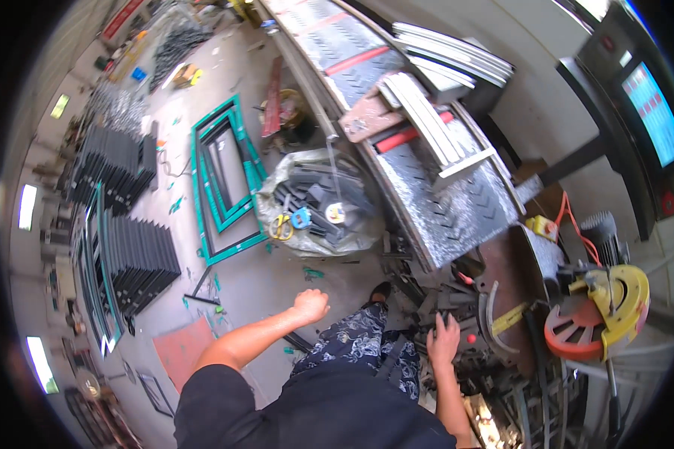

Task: The person organizes window frames, then measures and cuts long metal pieces using a large power saw.

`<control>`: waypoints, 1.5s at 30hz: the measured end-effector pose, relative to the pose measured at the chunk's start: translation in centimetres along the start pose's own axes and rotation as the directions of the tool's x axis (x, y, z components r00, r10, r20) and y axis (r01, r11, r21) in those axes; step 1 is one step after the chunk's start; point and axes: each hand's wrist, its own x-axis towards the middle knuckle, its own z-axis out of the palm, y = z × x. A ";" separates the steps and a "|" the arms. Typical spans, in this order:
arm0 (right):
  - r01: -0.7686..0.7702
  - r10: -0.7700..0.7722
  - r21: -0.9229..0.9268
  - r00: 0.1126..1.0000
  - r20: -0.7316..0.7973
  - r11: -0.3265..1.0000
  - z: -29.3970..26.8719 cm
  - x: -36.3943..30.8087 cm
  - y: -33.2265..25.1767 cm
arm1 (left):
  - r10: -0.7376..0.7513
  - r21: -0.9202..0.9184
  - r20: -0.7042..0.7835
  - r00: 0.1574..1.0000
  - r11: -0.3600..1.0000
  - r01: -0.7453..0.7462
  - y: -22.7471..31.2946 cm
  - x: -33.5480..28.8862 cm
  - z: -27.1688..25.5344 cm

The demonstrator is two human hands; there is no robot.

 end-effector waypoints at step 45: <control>-0.515 0.478 -0.480 0.853 -0.209 0.710 -7.0 -6.0 31.2 | -0.520 -0.700 -0.020 0.854 0.618 0.359 4.9 -7.9 18.2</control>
